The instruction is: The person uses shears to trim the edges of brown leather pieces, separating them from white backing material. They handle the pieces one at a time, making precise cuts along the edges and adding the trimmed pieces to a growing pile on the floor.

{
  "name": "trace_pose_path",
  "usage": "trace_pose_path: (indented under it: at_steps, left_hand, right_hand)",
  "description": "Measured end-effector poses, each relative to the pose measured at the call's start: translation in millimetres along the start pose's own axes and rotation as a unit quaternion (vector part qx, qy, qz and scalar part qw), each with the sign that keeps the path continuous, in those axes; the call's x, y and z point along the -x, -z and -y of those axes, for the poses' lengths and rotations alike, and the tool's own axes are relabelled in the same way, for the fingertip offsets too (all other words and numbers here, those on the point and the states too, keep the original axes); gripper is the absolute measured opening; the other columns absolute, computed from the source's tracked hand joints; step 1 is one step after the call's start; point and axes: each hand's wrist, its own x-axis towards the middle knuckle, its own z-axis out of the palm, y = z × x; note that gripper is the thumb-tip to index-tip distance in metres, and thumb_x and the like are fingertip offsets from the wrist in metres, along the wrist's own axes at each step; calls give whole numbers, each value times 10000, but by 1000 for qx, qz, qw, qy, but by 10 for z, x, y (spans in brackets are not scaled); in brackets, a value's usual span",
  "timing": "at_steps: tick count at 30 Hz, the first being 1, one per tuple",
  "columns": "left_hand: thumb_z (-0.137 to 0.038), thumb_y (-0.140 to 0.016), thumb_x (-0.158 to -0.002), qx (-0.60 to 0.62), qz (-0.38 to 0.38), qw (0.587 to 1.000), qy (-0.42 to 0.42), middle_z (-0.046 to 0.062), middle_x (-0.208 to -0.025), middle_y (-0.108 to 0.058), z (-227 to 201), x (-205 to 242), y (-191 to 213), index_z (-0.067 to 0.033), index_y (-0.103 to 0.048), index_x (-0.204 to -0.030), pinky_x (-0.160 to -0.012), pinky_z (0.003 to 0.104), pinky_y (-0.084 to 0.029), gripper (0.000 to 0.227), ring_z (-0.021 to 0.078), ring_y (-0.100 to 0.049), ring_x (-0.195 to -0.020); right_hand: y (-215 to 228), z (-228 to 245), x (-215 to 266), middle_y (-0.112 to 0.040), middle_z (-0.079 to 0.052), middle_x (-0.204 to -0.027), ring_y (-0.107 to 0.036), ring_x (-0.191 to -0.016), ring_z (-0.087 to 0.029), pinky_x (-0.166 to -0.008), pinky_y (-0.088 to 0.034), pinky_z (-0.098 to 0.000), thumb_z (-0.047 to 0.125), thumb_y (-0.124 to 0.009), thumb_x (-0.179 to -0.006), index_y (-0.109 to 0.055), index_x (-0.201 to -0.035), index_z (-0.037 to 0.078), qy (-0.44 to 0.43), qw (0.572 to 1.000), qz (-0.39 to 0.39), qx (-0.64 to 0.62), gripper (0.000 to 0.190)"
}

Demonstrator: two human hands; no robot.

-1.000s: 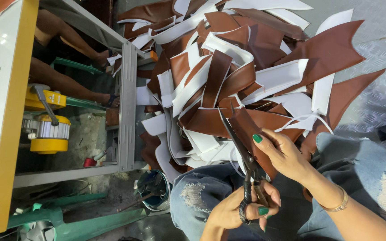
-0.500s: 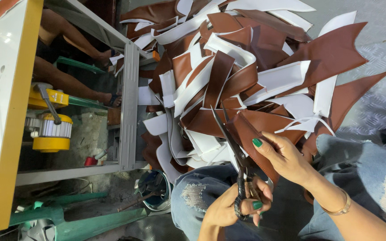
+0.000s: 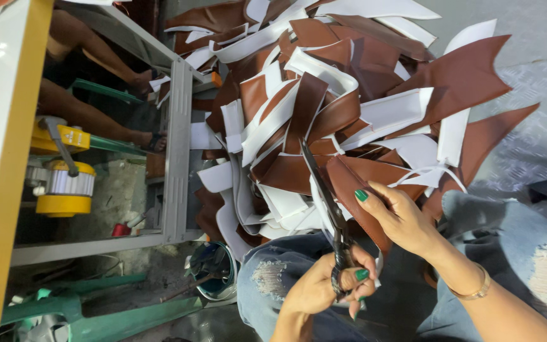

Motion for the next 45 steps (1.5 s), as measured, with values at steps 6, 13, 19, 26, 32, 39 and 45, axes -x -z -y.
trace_pose_path:
  at_steps: [6, 13, 19, 26, 32, 39, 45]
  left_hand:
    - [-224, -593, -1048, -19, 29, 999, -10, 83, -910, -557, -191, -106, 41, 48, -554, -1205, -613, 283, -529, 316, 101, -495, -675]
    - [-274, -610, -998, -108, -91, 990, 1, 59, -786, -594, -566, -170, 224, 6, -587, -1114, -479, 222, -404, 304, 122, -574, -557]
    - [-240, -621, -950, -44, -211, 968, -131, 67, -749, -582, -1095, -630, 842, -5, -582, -1093, -452, 295, -469, 277, 144, -517, -522]
    - [-194, -536, -1005, 19, -281, 949, -142, 70, -746, -588, -823, -613, 1264, -5, -580, -1084, -456, 286, -449, 209, 116, -410, -484]
    - [-172, -518, -990, -10, -284, 953, -103, 69, -737, -598, -731, -538, 1287, -2, -576, -1086, -442, 293, -458, 204, 105, -410, -479]
    - [-200, -555, -1023, 4, -244, 961, -132, 70, -745, -592, -704, -537, 1253, 0, -561, -1092, -446, 291, -467, 211, 93, -396, -470]
    - [-213, -550, -1027, 24, -252, 956, -149, 73, -742, -596, -768, -445, 1226, 4, -561, -1087, -445, 287, -474, 225, 103, -425, -478]
  right_hand:
    - [27, 15, -19, -708, -25, -925, -584, -847, -62, -744, -520, -248, 352, -575, -993, -644, -1272, -4, 37, 999, -18, -4, 458]
    - [115, -26, -32, -701, -1, -893, -579, -849, -49, -739, -513, -242, 345, -577, -994, -652, -1182, -30, 47, 998, -29, 13, 426]
    - [393, 125, -152, -531, 15, -778, -456, -765, -49, -661, -436, -242, 323, -562, -1054, -628, -1030, 3, 97, 973, -184, 102, 328]
    - [1110, -274, -479, -531, -133, -796, -445, -777, -175, -743, -426, -392, 385, -610, -1196, -607, -1075, -17, 2, 901, -402, 160, 419]
    - [791, -1019, -868, -360, -348, -1494, -337, -1443, -485, -1205, -249, -535, 170, -767, -972, -494, -1423, -93, 188, 739, -508, 400, 589]
    - [-98, -1928, -1536, -557, -246, -1356, -503, -1268, -433, -1089, -412, -478, 175, -801, -847, -612, -1244, -15, 176, 880, -228, 378, 479]
    - [-457, -1545, -2021, -502, -198, -1170, -504, -1089, -315, -976, -439, -422, 274, -769, -1009, -499, -1140, -40, 136, 888, -419, 133, 435]
